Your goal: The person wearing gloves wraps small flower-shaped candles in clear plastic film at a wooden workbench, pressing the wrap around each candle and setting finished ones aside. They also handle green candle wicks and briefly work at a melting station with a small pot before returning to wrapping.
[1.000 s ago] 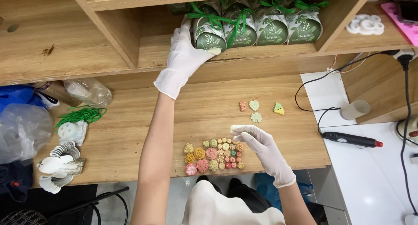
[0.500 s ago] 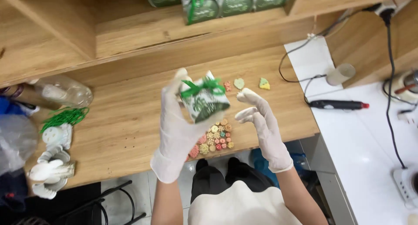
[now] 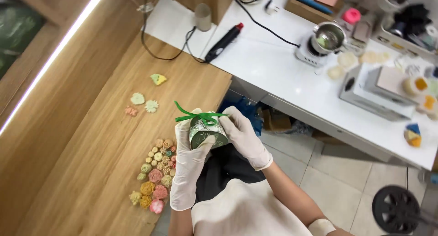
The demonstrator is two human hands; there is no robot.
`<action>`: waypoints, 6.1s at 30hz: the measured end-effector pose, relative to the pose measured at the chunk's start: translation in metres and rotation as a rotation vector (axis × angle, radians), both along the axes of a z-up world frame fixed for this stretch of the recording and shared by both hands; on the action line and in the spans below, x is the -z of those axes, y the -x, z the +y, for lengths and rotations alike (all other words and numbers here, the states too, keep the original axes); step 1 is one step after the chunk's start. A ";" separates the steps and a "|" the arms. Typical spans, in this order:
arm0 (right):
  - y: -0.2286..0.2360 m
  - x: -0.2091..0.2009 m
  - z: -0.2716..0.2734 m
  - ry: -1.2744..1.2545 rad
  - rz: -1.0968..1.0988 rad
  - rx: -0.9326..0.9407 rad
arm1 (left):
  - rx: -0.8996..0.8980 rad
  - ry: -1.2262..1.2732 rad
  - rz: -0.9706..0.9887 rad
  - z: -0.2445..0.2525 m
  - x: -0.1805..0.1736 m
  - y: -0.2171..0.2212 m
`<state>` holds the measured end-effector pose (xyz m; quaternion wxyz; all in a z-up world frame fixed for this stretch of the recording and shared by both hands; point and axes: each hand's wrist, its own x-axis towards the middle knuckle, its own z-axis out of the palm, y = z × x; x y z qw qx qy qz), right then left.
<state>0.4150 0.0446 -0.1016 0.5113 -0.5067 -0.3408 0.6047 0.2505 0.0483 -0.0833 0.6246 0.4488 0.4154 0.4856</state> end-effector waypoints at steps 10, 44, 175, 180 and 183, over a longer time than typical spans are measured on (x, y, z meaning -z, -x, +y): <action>-0.058 -0.006 -0.071 0.014 0.107 0.406 | 0.336 0.088 0.173 -0.006 0.018 -0.062; -0.437 0.124 0.106 0.385 -0.962 0.432 | 0.052 0.207 0.521 -0.013 0.029 -0.284; 0.182 -0.078 -0.144 -0.529 -0.350 -0.931 | -1.062 -0.033 0.506 -0.314 -0.015 0.107; 0.249 -0.067 -0.152 -1.008 -0.551 -1.241 | -1.190 0.070 0.358 -0.352 -0.005 0.152; 0.291 -0.046 -0.153 -1.036 -0.514 -1.304 | -1.201 0.092 0.243 -0.368 0.007 0.183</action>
